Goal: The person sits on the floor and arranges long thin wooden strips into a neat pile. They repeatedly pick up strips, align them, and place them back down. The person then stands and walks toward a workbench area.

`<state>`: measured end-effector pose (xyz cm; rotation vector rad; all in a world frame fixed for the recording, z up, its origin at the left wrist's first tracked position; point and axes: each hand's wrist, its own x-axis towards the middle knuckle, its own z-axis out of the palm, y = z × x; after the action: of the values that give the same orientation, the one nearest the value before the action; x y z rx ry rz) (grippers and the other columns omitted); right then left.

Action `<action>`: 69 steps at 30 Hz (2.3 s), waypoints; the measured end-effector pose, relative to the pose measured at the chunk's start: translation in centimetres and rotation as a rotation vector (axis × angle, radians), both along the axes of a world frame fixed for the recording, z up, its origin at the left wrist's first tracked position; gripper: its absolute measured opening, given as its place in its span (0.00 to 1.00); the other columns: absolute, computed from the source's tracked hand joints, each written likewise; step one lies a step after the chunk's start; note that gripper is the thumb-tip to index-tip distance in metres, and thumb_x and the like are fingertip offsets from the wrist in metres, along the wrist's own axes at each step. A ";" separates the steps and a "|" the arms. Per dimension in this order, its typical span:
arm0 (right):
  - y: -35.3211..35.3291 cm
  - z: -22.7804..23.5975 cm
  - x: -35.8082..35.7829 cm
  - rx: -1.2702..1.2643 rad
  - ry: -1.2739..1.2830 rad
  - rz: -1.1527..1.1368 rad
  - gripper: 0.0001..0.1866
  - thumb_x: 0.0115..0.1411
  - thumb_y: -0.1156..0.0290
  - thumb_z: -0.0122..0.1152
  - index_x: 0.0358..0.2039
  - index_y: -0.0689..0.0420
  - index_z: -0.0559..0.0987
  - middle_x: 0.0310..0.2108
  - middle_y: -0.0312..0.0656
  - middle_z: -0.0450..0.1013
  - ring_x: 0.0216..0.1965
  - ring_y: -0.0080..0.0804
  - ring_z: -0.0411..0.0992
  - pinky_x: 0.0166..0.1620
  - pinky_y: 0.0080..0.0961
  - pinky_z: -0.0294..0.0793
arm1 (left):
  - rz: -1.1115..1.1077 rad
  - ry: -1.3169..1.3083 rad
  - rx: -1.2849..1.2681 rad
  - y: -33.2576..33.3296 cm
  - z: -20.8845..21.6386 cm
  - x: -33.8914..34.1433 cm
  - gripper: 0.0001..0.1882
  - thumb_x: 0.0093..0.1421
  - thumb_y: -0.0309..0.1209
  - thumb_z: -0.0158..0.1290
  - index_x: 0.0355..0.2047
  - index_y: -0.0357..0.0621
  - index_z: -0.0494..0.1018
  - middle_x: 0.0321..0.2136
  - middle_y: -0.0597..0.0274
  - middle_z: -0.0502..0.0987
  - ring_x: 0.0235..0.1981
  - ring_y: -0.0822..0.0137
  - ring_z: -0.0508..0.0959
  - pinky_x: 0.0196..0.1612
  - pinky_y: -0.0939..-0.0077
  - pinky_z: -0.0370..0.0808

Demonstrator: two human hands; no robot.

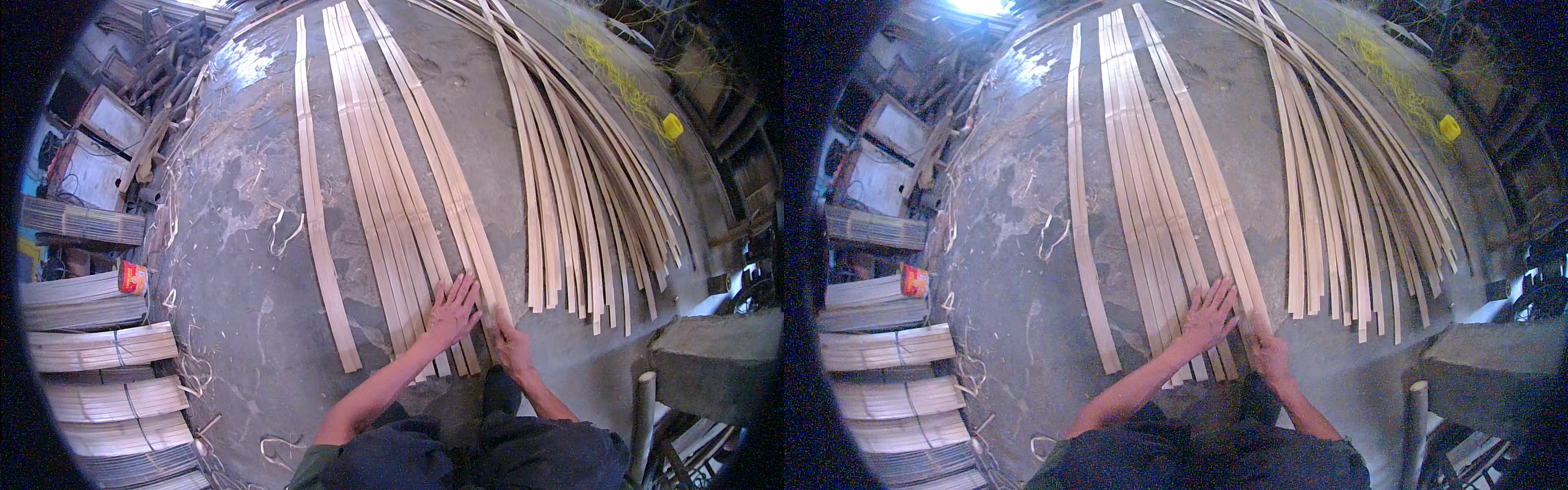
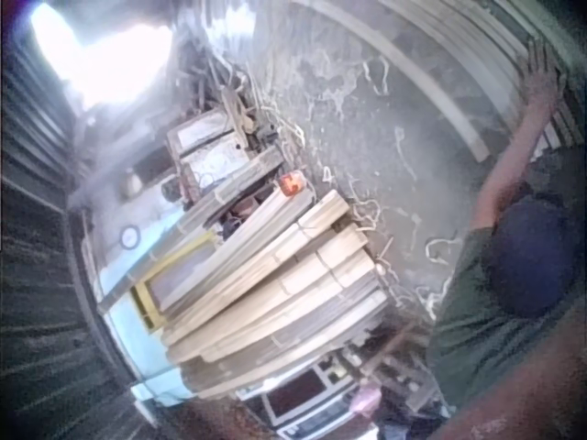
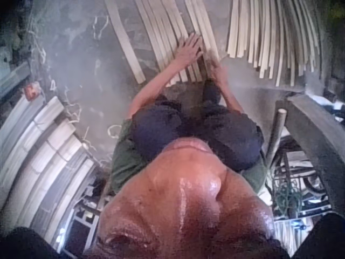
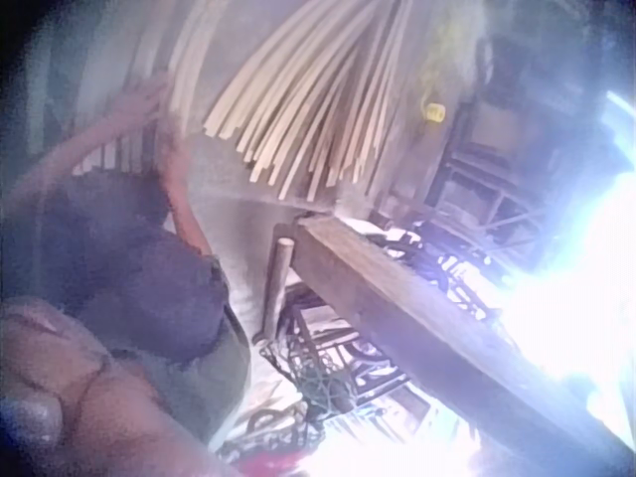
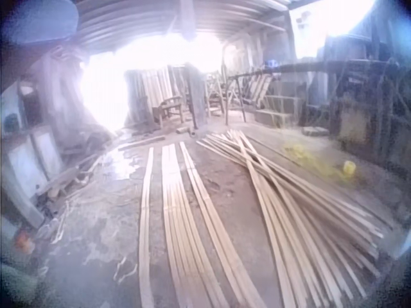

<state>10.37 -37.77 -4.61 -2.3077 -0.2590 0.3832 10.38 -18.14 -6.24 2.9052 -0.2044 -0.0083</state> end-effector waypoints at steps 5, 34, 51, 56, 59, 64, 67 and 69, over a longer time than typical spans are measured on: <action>1.0 1.2 -0.1 -0.078 0.015 0.052 0.23 0.68 0.63 0.53 0.63 0.46 0.68 0.31 0.64 0.71 0.34 0.63 0.75 0.31 0.40 0.73 | 0.018 -0.043 -0.065 0.1 -0.3 -0.1 0.39 0.65 0.52 0.45 0.69 0.42 0.52 0.72 0.54 0.47 0.72 0.57 0.48 0.69 0.43 0.41; -1.2 0.6 0.5 -0.252 -0.034 0.169 0.28 0.68 0.59 0.49 0.67 0.34 0.60 0.24 0.57 0.75 0.26 0.60 0.75 0.29 0.52 0.72 | 0.085 -0.053 -0.119 -0.9 0.1 1.1 0.33 0.67 0.51 0.41 0.71 0.61 0.51 0.71 0.54 0.48 0.71 0.48 0.48 0.70 0.40 0.37; -0.9 1.5 1.2 -0.297 -0.067 0.170 0.25 0.68 0.54 0.50 0.64 0.41 0.66 0.22 0.60 0.74 0.27 0.64 0.75 0.30 0.54 0.72 | 0.085 -0.007 -0.130 -1.0 0.5 1.1 0.33 0.68 0.51 0.41 0.70 0.63 0.50 0.71 0.51 0.45 0.71 0.46 0.47 0.68 0.35 0.38; -1.0 1.9 1.2 -0.344 -0.027 0.198 0.27 0.69 0.56 0.45 0.68 0.37 0.59 0.24 0.56 0.76 0.26 0.61 0.76 0.30 0.54 0.75 | 0.084 -0.035 -0.150 -1.0 0.3 1.1 0.33 0.68 0.51 0.42 0.70 0.63 0.51 0.71 0.52 0.46 0.71 0.45 0.48 0.68 0.34 0.39; -0.6 2.2 1.3 -0.335 -0.028 0.163 0.26 0.68 0.56 0.48 0.66 0.40 0.63 0.25 0.58 0.75 0.27 0.62 0.75 0.30 0.54 0.73 | 0.124 -0.024 -0.125 -1.4 0.3 1.4 0.33 0.67 0.51 0.42 0.70 0.62 0.51 0.71 0.52 0.47 0.71 0.45 0.48 0.68 0.34 0.39; -0.4 2.0 1.6 -0.343 -0.063 0.129 0.25 0.68 0.56 0.51 0.64 0.42 0.66 0.26 0.57 0.76 0.29 0.61 0.75 0.30 0.53 0.72 | 0.135 -0.028 -0.138 -1.8 0.6 1.6 0.32 0.68 0.49 0.42 0.70 0.60 0.51 0.71 0.54 0.47 0.70 0.46 0.50 0.67 0.33 0.39; -0.2 1.5 1.4 -0.314 -0.072 0.120 0.24 0.68 0.55 0.51 0.63 0.42 0.67 0.28 0.57 0.76 0.30 0.61 0.75 0.31 0.53 0.72 | 0.140 -0.052 -0.134 -1.5 0.0 1.3 0.33 0.68 0.49 0.42 0.71 0.60 0.51 0.71 0.54 0.46 0.71 0.46 0.49 0.67 0.33 0.39; -0.2 2.3 1.6 -0.276 -0.061 0.087 0.24 0.67 0.55 0.51 0.63 0.42 0.68 0.28 0.57 0.76 0.31 0.60 0.76 0.32 0.53 0.72 | 0.129 -0.063 -0.131 -1.7 -0.1 1.3 0.33 0.67 0.48 0.43 0.71 0.60 0.51 0.71 0.53 0.46 0.71 0.46 0.49 0.67 0.33 0.39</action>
<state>11.93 -37.96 -2.28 -2.5885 -0.3566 0.4147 11.65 -19.80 -6.33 2.7841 -0.0271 0.1133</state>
